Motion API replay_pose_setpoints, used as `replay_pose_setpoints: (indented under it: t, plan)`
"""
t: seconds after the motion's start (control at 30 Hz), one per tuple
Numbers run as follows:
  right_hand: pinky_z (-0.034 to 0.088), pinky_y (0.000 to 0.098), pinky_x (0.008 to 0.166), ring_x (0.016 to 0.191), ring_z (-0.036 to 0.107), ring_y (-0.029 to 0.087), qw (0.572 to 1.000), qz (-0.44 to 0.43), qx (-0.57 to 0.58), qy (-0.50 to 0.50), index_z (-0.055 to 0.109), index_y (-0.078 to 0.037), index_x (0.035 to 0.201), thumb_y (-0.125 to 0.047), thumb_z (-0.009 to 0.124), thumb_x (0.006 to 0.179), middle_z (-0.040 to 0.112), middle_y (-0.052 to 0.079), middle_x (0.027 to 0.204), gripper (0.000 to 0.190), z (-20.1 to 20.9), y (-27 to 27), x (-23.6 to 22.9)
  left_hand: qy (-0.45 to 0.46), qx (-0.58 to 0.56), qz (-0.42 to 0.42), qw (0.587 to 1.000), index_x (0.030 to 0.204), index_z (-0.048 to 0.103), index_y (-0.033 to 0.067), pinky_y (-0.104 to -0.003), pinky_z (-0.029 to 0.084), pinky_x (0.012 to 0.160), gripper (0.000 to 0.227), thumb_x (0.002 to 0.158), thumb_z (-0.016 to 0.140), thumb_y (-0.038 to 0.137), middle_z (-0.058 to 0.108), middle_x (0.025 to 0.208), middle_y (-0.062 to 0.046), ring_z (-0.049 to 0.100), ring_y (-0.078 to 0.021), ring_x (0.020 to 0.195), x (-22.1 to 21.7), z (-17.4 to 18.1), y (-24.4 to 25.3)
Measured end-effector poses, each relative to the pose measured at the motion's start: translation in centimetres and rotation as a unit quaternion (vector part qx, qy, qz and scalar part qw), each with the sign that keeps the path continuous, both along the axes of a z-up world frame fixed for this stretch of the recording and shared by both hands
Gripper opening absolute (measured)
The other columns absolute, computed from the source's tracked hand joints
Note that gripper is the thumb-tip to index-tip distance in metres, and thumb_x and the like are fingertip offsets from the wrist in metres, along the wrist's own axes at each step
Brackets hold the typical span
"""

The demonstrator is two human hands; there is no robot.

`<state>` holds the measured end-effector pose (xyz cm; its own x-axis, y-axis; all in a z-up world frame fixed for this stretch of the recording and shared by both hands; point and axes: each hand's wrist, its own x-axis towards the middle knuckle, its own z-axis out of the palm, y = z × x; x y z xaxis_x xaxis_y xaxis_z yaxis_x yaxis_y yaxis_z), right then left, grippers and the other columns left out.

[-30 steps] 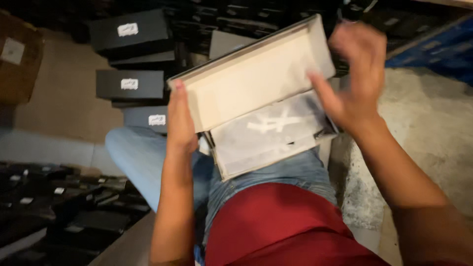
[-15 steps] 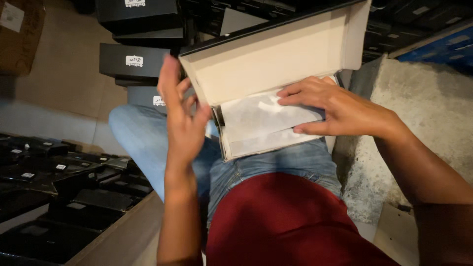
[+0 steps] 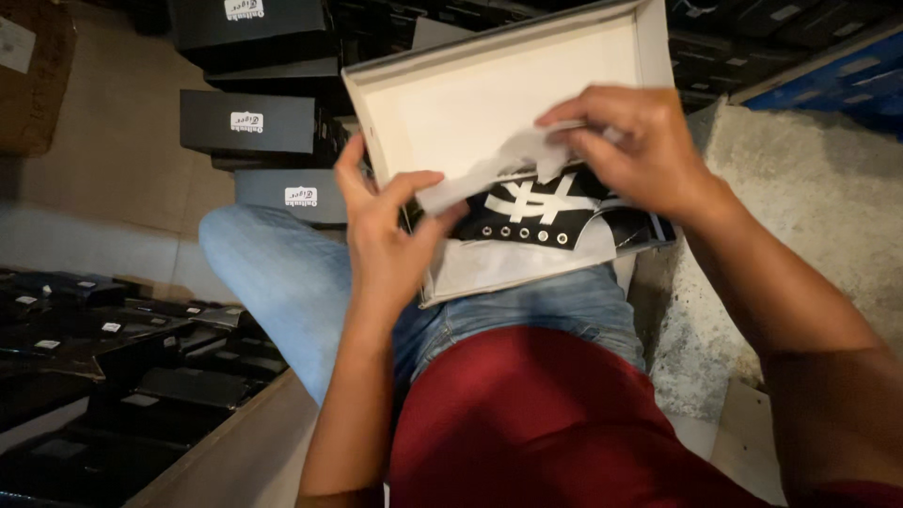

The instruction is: The person wipes a white sneaker with a yellow cloth, then places it into a shoebox with tissue paper. They close the box and move it to a shelf. They then open another box, remove a black sneaker, and place it on the floor.

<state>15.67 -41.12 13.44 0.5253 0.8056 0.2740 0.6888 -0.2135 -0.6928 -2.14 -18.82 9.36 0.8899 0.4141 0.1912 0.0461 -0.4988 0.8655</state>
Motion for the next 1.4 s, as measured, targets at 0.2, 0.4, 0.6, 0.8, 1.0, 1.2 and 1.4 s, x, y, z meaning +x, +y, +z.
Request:
replay_pose_setpoints:
  t: [0.2,0.4,0.6,0.8,1.0,1.2,1.4]
  plan:
    - [0.047,0.0316,0.078,0.092,0.068,0.023,0.997,-0.017,0.01,-0.075,0.076,0.005,0.12,0.011,0.069,0.099,0.076,0.018,0.112,0.023,1.6,0.1,2.7,-0.08,-0.043,0.03,0.995,0.087,0.073,0.0073,-0.02,0.035,0.049,0.014,0.099,0.069,0.013,0.04,0.143,-0.017,0.049,-0.0132,0.077,1.7,0.3,0.2]
    - [0.048,0.0337,0.088,0.104,0.068,0.024,0.995,-0.014,-0.077,-0.061,0.074,0.0,0.122,-0.012,0.081,0.099,0.074,0.015,0.117,0.027,1.2,-2.0,3.9,-0.086,-0.004,0.077,0.993,0.083,0.073,0.0073,-0.023,0.035,0.057,0.018,0.099,0.068,0.013,0.049,0.137,-0.02,0.042,-0.0096,0.06,2.2,-0.7,0.5]
    - [0.054,0.0458,0.092,0.121,0.059,0.042,0.98,-0.042,0.007,-0.193,0.06,0.015,0.144,-0.005,0.082,0.105,0.061,0.032,0.134,0.049,1.4,-2.8,1.7,-0.088,0.055,0.132,0.986,0.086,0.071,0.01,-0.028,0.04,0.053,0.011,0.093,0.076,0.017,0.056,0.121,-0.017,0.054,-0.0164,0.071,3.0,-2.5,1.1]
    - [0.051,0.0433,0.085,0.101,0.065,0.029,0.979,0.085,-0.044,-0.181,0.071,-0.006,0.121,-0.034,0.077,0.092,0.07,0.014,0.112,0.041,0.4,-3.4,-1.8,-0.183,-0.216,0.121,0.951,0.164,0.016,0.0266,-0.015,0.037,0.062,0.093,0.098,0.076,0.003,0.056,0.148,-0.021,0.045,-0.0035,0.068,2.3,-3.9,1.0]
    - [0.041,0.0476,0.108,0.127,0.058,0.028,0.977,0.097,-0.188,-0.03,0.064,-0.012,0.134,-0.015,0.074,0.083,0.062,0.008,0.14,0.052,0.7,-5.1,-0.5,0.127,-0.406,0.049,0.904,0.142,0.053,0.008,-0.032,0.051,0.101,0.064,0.086,0.069,0.033,0.066,0.136,-0.009,0.062,-0.0191,0.122,-0.5,-4.4,0.3]
    - [0.045,0.0397,0.081,0.105,0.062,0.025,0.919,0.058,-0.25,-0.299,0.064,-0.014,0.138,-0.042,0.071,0.09,0.068,0.003,0.122,0.056,-1.3,-4.7,0.3,0.067,-0.578,0.112,0.805,0.115,0.072,-0.004,-0.036,0.062,0.083,0.04,0.097,0.063,0.03,0.076,0.109,-0.016,0.073,-0.0246,0.094,1.7,-3.4,0.3]
    - [0.045,0.0348,0.065,0.085,0.063,0.022,0.903,0.056,-0.063,-0.422,0.072,-0.015,0.113,-0.041,0.053,0.104,0.067,0.002,0.098,0.034,-4.2,-4.0,1.0,0.018,-0.521,0.146,0.841,0.069,0.062,0.004,-0.031,0.055,0.045,0.044,0.101,0.069,0.033,0.06,0.055,-0.012,0.062,-0.0159,0.048,2.6,-2.0,-0.5]
